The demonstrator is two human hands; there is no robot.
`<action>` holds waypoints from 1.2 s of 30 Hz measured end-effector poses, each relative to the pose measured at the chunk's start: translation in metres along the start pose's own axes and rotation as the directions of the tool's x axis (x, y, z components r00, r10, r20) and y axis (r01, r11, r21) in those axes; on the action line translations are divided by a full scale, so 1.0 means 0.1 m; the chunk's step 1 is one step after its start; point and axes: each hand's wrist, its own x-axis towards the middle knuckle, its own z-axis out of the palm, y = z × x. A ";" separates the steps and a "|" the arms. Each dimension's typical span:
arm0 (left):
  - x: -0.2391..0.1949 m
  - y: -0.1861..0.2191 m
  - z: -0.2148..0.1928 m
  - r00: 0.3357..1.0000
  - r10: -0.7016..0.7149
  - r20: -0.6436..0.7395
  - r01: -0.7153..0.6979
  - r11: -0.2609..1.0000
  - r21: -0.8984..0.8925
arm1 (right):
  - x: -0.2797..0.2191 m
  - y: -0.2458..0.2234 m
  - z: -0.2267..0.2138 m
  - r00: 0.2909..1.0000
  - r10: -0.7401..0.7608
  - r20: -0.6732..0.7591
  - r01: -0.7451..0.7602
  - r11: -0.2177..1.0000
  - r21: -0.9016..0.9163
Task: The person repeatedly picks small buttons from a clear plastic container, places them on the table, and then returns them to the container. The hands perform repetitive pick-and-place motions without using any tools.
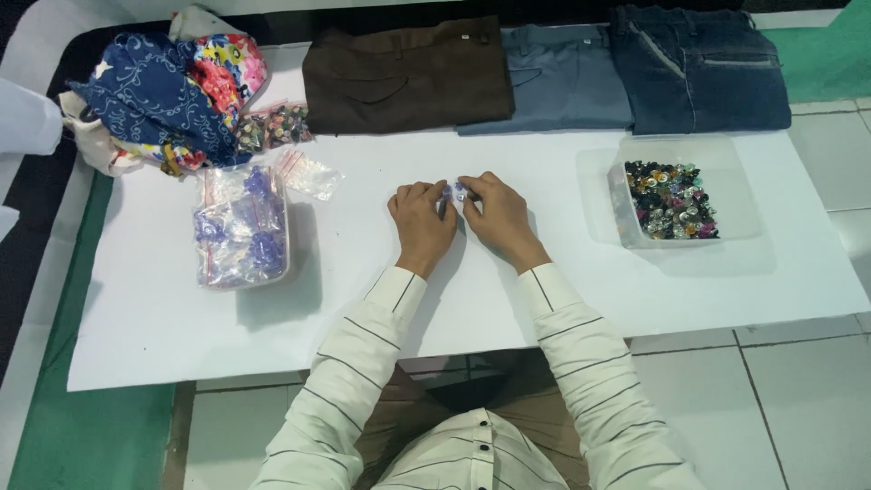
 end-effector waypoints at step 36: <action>-0.06 -0.01 -0.01 0.963 0.203 -0.175 -0.210 0.977 -0.023 | -0.12 0.15 -0.03 0.997 0.020 -0.070 -0.009 0.986 0.166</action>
